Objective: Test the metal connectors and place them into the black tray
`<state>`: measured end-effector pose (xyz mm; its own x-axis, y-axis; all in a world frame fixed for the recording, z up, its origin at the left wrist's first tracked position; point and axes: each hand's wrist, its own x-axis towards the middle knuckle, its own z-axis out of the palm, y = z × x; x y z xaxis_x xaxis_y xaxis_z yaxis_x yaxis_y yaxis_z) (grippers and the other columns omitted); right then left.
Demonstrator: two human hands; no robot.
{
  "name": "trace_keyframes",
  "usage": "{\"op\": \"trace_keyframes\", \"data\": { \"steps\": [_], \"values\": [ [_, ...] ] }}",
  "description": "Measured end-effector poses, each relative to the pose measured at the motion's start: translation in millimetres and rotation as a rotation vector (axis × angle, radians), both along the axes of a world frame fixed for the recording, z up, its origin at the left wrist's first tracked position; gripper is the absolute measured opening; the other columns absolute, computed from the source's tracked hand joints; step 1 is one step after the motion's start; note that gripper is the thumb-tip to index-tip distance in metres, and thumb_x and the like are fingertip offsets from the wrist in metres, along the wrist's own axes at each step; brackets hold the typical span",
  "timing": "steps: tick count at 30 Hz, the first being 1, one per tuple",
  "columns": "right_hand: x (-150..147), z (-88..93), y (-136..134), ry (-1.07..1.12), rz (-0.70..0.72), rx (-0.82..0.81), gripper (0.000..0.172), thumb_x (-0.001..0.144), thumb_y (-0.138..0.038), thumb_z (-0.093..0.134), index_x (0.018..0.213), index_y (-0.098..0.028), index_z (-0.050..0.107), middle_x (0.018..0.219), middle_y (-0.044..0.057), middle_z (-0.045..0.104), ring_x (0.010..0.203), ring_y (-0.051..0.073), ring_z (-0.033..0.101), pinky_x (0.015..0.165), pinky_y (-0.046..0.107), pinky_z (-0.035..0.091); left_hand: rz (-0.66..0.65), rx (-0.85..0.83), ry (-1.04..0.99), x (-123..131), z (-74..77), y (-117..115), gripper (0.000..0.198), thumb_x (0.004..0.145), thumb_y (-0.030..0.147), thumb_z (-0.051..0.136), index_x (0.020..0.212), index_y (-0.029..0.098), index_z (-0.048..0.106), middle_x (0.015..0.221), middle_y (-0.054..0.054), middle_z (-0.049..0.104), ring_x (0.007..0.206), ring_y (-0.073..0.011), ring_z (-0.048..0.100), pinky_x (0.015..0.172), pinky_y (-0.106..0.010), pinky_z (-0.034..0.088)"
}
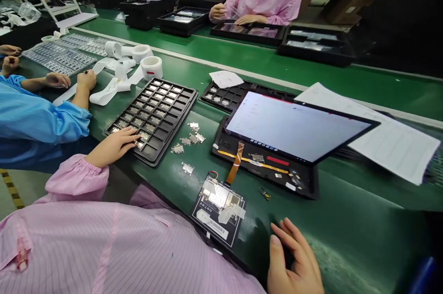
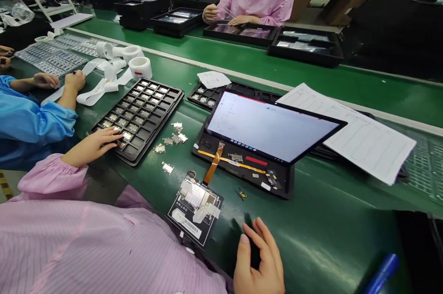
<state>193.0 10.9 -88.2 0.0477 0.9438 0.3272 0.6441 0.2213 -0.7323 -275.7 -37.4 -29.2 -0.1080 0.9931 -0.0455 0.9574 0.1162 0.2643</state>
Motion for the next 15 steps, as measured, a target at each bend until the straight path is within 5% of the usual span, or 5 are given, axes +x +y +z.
{"op": "trace_keyframes", "data": {
  "steps": [6,15],
  "values": [
    [-1.0,-0.7,-0.7,0.000,-0.007,0.031,0.033,0.092,-0.041,0.051,0.099,-0.013,0.069,0.128,0.017,0.063,0.119,0.032,0.059,0.103,0.048,0.042,-0.066,0.038,-0.011,1.9,9.0,5.9,0.038,0.091,0.049,0.047,0.102,0.024,0.074,0.136,-0.010,0.059,0.131,-0.0264,0.049,0.115,-0.041,0.035],
    [1.0,-5.9,-1.1,0.010,-0.018,0.077,0.033,0.091,-0.040,0.051,0.099,-0.014,0.070,0.127,0.017,0.064,0.116,0.032,0.061,0.100,0.049,0.045,-0.125,0.069,-0.015,6.2,15.6,15.3,0.030,0.090,0.046,0.052,0.087,0.021,0.069,0.131,-0.012,0.058,0.124,-0.0295,0.052,0.108,-0.044,0.038]
  ]
}}
